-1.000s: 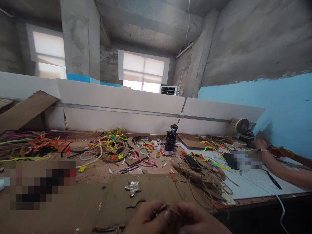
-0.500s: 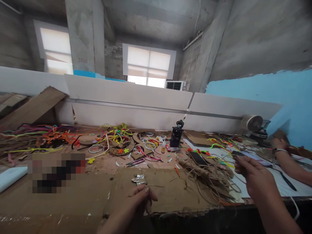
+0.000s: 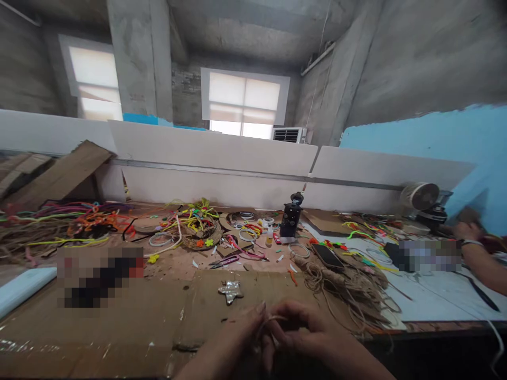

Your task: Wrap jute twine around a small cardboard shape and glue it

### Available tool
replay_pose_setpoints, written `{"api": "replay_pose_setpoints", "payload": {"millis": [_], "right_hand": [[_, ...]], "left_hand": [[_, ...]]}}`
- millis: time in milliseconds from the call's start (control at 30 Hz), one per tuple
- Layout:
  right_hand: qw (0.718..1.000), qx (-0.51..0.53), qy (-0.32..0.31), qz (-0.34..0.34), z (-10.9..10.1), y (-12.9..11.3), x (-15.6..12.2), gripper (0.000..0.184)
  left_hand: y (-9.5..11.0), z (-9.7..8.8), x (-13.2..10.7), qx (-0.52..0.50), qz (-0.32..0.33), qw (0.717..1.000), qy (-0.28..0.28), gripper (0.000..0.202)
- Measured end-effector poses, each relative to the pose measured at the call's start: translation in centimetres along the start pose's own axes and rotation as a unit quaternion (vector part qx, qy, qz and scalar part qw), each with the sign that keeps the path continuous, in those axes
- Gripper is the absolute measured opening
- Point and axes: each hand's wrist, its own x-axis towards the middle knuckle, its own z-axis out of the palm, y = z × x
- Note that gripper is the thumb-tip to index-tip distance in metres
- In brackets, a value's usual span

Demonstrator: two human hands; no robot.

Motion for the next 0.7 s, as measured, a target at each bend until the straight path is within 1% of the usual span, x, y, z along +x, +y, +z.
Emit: {"api": "replay_pose_setpoints", "payload": {"millis": [33, 67, 100, 167, 200, 267, 300, 367, 400, 467, 567, 633, 700], "right_hand": [[0.998, 0.005, 0.058, 0.005, -0.6, 0.0, 0.0, 0.027], [0.992, 0.011, 0.126, -0.001, -1.6, 0.0, -0.1, 0.034], [0.986, 0.014, 0.168, -0.009, -2.7, 0.0, -0.4, 0.038], [0.975, 0.018, 0.219, -0.020, -5.4, 0.1, -1.2, 0.040], [0.967, 0.025, 0.251, -0.027, -6.8, 0.2, -1.7, 0.041], [0.928, 0.069, 0.362, -0.052, -9.6, 0.5, -2.6, 0.041], [0.908, 0.084, 0.405, -0.063, -10.9, 0.8, -3.1, 0.042], [0.864, 0.111, 0.486, -0.076, -13.0, 1.3, -3.8, 0.048], [0.849, 0.112, 0.511, -0.076, -13.9, 1.7, -4.1, 0.049], [0.830, 0.095, 0.543, -0.082, -15.2, 2.4, -4.5, 0.046], [0.823, 0.022, 0.560, -0.093, -16.5, 3.6, -4.8, 0.039], [0.823, -0.043, 0.561, -0.082, -17.2, 4.2, -4.9, 0.039], [0.820, -0.136, 0.553, -0.059, -17.3, 4.6, -4.9, 0.041]], "left_hand": [[-0.3, -0.6, -0.2, 0.002, -0.001, 1.000, 0.010, 0.058], [-0.6, -1.3, -0.4, 0.007, -0.010, 1.000, 0.013, 0.056], [-0.9, -2.0, -0.7, 0.012, -0.016, 1.000, 0.017, 0.052], [-1.5, -3.3, -1.3, 0.009, -0.023, 0.999, 0.029, 0.047], [-1.8, -3.8, -1.6, 0.016, -0.027, 0.999, 0.035, 0.048], [-2.2, -4.9, -2.3, 0.078, -0.039, 0.995, 0.039, 0.053], [-2.4, -5.4, -2.7, 0.099, -0.035, 0.993, 0.044, 0.055], [-2.5, -6.2, -3.6, 0.119, -0.034, 0.990, 0.073, 0.058], [-2.5, -6.7, -4.0, 0.124, -0.034, 0.988, 0.087, 0.058], [-2.5, -7.5, -4.8, 0.140, -0.033, 0.983, 0.113, 0.060], [-2.3, -8.6, -5.8, 0.153, -0.028, 0.977, 0.143, 0.063], [-2.1, -9.0, -6.3, 0.164, -0.018, 0.972, 0.165, 0.062], [-1.6, -9.1, -6.7, 0.191, -0.015, 0.964, 0.183, 0.061]]}}
